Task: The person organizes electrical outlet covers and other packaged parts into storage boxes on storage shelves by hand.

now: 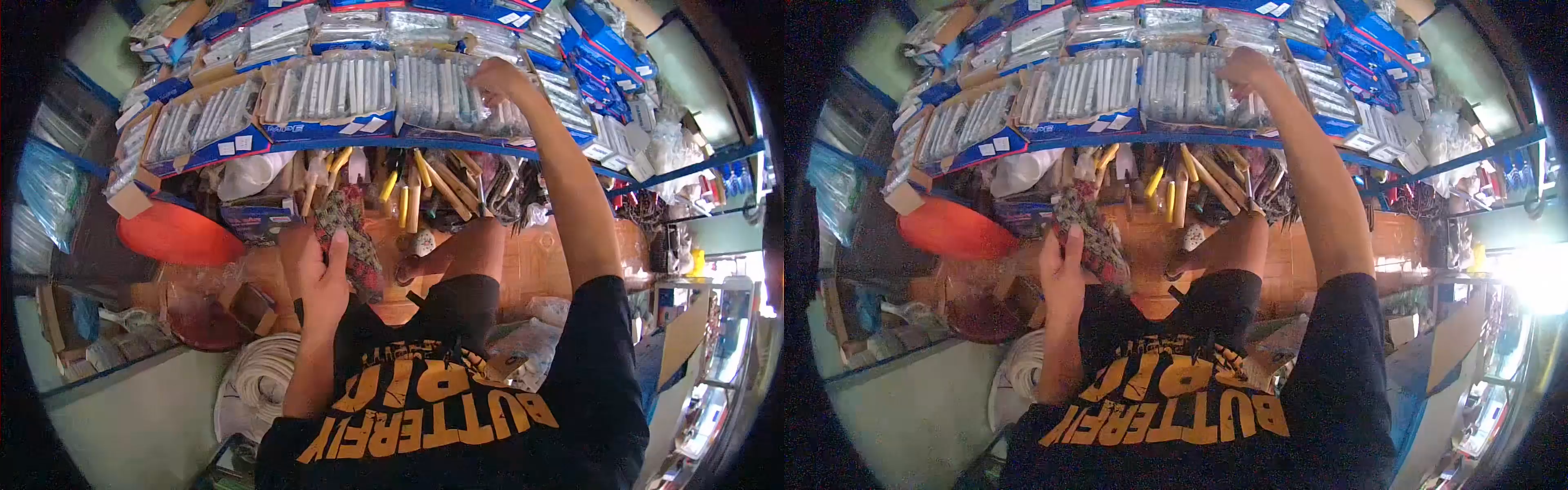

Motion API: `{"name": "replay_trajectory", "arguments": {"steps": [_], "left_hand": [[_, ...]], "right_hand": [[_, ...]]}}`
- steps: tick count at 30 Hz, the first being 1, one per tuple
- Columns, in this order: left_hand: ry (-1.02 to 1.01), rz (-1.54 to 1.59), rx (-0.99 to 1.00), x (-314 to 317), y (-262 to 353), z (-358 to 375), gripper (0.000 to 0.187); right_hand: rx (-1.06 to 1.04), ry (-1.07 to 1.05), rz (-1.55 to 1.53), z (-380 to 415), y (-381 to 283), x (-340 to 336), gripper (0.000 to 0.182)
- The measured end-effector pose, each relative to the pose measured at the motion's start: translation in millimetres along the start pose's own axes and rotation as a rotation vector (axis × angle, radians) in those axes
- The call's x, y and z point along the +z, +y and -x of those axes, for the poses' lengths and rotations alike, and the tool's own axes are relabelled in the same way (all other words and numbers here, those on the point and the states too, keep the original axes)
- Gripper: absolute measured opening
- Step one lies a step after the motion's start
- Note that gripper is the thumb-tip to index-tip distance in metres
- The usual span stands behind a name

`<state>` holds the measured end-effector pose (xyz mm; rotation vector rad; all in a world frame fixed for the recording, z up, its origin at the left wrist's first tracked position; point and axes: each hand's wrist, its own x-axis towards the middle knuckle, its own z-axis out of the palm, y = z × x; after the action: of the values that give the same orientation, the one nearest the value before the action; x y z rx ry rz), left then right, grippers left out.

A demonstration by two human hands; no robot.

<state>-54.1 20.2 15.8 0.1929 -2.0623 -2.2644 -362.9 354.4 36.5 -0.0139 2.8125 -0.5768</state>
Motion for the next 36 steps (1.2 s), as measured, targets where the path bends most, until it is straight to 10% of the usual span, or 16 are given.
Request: {"name": "replay_trajectory", "arguments": {"steps": [4, 11, 17, 19, 24, 27, 29, 36], "left_hand": [[-0.034, 0.067, -0.016, -1.0, -6.6, 3.1, 0.025], [0.003, 0.033, -0.084, -7.7, -12.3, 2.6, 0.025], [0.004, 0.137, -0.059, -8.8, -3.4, 6.1, 0.025], [0.037, -0.015, -0.014, -7.6, 8.1, 7.7, 0.026], [-0.004, 0.097, -0.113, -8.0, -3.9, 6.9, 0.028], [-0.022, 0.149, -0.11, -6.2, -12.4, 7.0, 0.028], [0.002, 0.109, -0.058, -8.2, -15.3, 7.3, 0.028], [0.019, 0.641, -0.167, 1.9, 10.9, -4.5, 0.045]], "right_hand": [[-0.164, 0.485, 0.61, 21.3, 2.5, -28.1, 0.043], [0.241, 0.255, 0.577, 48.1, -18.6, -7.9, 0.049], [-0.225, 0.207, 0.804, 48.8, 3.3, -38.6, 0.04], [0.122, 0.173, -0.012, 68.4, -10.9, -56.3, 0.033], [-0.145, 0.329, 0.25, 75.0, 9.3, -65.3, 0.039], [0.059, 0.43, -0.234, 97.9, -8.3, -65.3, 0.036], [-0.183, 0.484, 0.259, 103.7, -6.1, -78.2, 0.029], [-0.295, 0.723, -0.857, 234.8, -68.5, -17.1, 0.046]]}}
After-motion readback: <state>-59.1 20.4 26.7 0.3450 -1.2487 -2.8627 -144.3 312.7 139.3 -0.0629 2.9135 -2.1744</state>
